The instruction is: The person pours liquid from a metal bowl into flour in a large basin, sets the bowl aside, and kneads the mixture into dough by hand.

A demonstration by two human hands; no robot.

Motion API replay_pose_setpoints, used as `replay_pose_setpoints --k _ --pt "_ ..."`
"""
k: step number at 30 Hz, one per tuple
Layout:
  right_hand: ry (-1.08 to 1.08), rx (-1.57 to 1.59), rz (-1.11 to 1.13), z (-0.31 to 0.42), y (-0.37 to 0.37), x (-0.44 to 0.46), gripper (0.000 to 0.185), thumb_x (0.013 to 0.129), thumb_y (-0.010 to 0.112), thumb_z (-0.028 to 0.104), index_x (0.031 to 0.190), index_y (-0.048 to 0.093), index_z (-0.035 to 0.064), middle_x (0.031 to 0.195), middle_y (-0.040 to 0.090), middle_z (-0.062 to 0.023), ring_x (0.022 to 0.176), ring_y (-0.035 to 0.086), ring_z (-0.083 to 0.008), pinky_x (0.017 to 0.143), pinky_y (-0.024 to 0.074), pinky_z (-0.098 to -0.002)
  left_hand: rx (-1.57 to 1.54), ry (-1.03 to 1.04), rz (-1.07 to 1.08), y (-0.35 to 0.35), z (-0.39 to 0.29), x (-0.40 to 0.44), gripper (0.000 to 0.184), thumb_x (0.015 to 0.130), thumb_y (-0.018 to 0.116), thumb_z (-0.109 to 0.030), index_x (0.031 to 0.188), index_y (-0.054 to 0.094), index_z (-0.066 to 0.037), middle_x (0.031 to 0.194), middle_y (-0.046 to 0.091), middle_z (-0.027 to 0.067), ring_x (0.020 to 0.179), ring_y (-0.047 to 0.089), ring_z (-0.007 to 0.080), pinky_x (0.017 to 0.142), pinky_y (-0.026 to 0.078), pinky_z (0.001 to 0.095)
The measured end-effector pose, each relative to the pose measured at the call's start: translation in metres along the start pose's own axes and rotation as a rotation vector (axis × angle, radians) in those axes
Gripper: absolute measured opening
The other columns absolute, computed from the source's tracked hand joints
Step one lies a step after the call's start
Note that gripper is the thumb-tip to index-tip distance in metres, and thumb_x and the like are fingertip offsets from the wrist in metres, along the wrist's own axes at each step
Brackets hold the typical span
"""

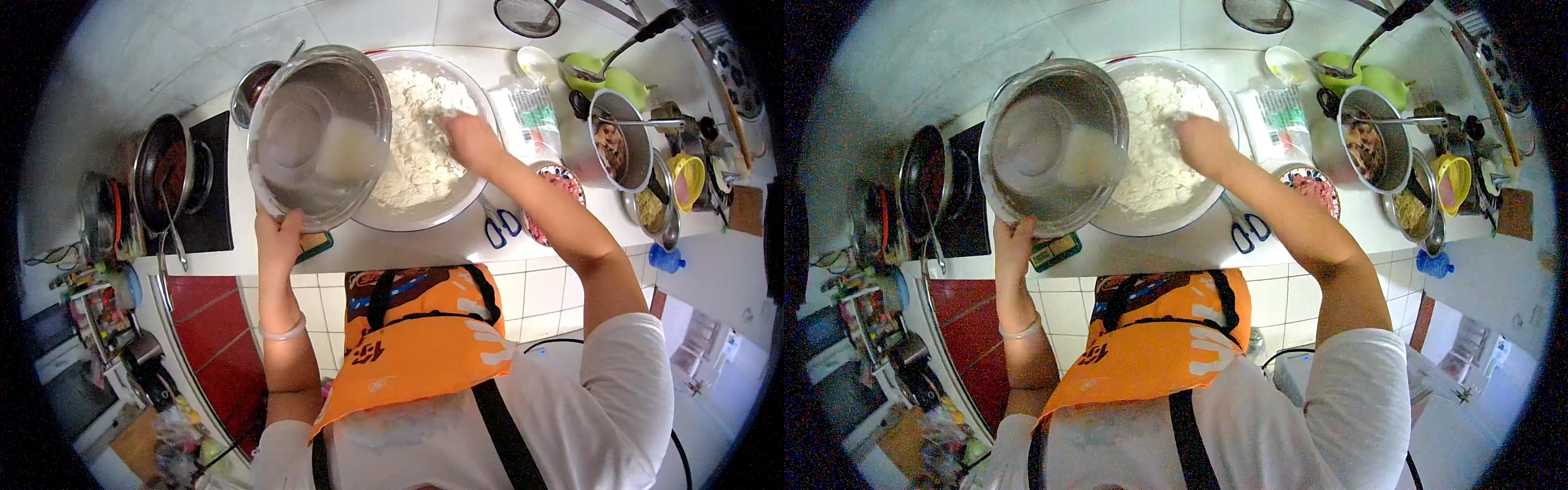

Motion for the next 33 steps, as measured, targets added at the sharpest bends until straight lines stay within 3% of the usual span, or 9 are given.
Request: replay_pose_setpoints --k 2,5,7,17,20,24,26,30,33 --pt "0.033 0.115 -0.017 0.007 -0.001 -0.014 0.035 0.066 0.056 0.000 0.101 0.058 0.0031 0.080 0.060 -0.0215 0.081 0.059 -0.0342 0.073 0.0469 -0.0396 -0.018 0.116 0.037 -0.001 0.000 0.006 0.045 0.076 0.045 0.003 0.119 0.035 0.008 0.106 0.051 0.0186 0.084 0.059 0.0237 0.062 0.054 0.0304" --pt "0.048 0.084 0.287 0.009 0.050 -0.027 0.030 0.067 0.056 0.001 0.097 0.058 -0.0001 0.084 0.061 -0.0210 0.081 0.060 -0.0341 0.072 0.0482 -0.0395 -0.273 -0.252 -0.018 0.000 0.003 0.001 0.039 0.076 0.045 0.002 0.114 0.038 0.010 0.104 0.052 0.0201 0.083 0.060 0.0268 0.063 0.056 0.0344" --pt "0.053 0.018 0.406 0.008 0.081 -0.031 0.022 0.067 0.055 0.003 0.087 0.060 -0.0044 0.082 0.061 -0.0210 0.081 0.061 -0.0315 0.071 0.0496 -0.0383 -0.365 -0.263 -0.009 -0.002 0.002 0.004 0.037 0.076 0.045 0.002 0.112 0.039 0.011 0.102 0.053 0.0210 0.083 0.061 0.0283 0.064 0.056 0.0364" --pt "0.195 0.115 0.211 0.021 0.152 0.009 0.034 0.064 0.061 0.013 0.092 0.056 -0.0067 0.087 0.060 -0.0218 0.083 0.059 -0.0354 0.075 0.0476 -0.0412 -0.506 -0.223 -0.143 -0.039 -0.005 0.000 0.039 0.077 0.043 0.002 0.113 0.036 0.013 0.102 0.053 0.0231 0.083 0.061 0.0304 0.063 0.058 0.0378" --pt "0.278 0.465 0.042 0.029 0.141 0.018 0.037 0.062 0.062 0.011 0.093 0.053 -0.0075 0.090 0.058 -0.0243 0.085 0.056 -0.0386 0.078 0.0455 -0.0422 -0.502 -0.238 -0.169 -0.049 -0.001 -0.002 0.040 0.077 0.043 0.002 0.114 0.035 0.013 0.103 0.053 0.0229 0.083 0.061 0.0301 0.063 0.058 0.0373" --pt "0.022 0.438 0.047 0.080 0.126 0.039 0.038 0.064 0.060 0.009 0.098 0.052 -0.0053 0.089 0.057 -0.0244 0.087 0.055 -0.0391 0.080 0.0441 -0.0433 -0.499 -0.258 -0.177 -0.054 0.004 -0.002 0.040 0.077 0.043 0.002 0.115 0.034 0.014 0.103 0.053 0.0233 0.082 0.061 0.0294 0.062 0.058 0.0358" --pt "-0.184 0.093 -0.240 0.104 0.100 0.047 0.033 0.065 0.061 0.010 0.096 0.056 0.0004 0.085 0.058 -0.0221 0.085 0.056 -0.0341 0.076 0.0439 -0.0425 -0.498 -0.268 -0.184 -0.055 0.005 -0.003 0.040 0.077 0.043 0.002 0.115 0.034 0.014 0.102 0.053 0.0234 0.081 0.062 0.0292 0.061 0.058 0.0350" --pt "-0.138 -0.088 -0.218 0.104 0.093 0.071 0.036 0.067 0.060 0.018 0.100 0.059 0.0035 0.087 0.058 -0.0190 0.086 0.055 -0.0311 0.076 0.0429 -0.0416 -0.499 -0.247 -0.174 -0.059 0.011 0.000 0.040 0.077 0.042 0.002 0.114 0.033 0.015 0.102 0.052 0.0239 0.079 0.062 0.0294 0.059 0.059 0.0334" --pt "-0.115 -0.012 0.161 0.105 0.152 0.074 0.041 0.067 0.061 0.026 0.103 0.060 0.0077 0.088 0.059 -0.0155 0.088 0.055 -0.0295 0.077 0.0421 -0.0404 -0.502 -0.240 -0.156 -0.058 0.009 0.002 0.039 0.077 0.042 0.002 0.113 0.034 0.015 0.102 0.052 0.0241 0.080 0.062 0.0296 0.060 0.059 0.0339"
Point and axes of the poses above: each hand's wrist, its own x-axis towards the middle knuckle, its own y-axis out of the palm, z = x × y, the point moved 10 cm from there along x, towards the middle knuckle
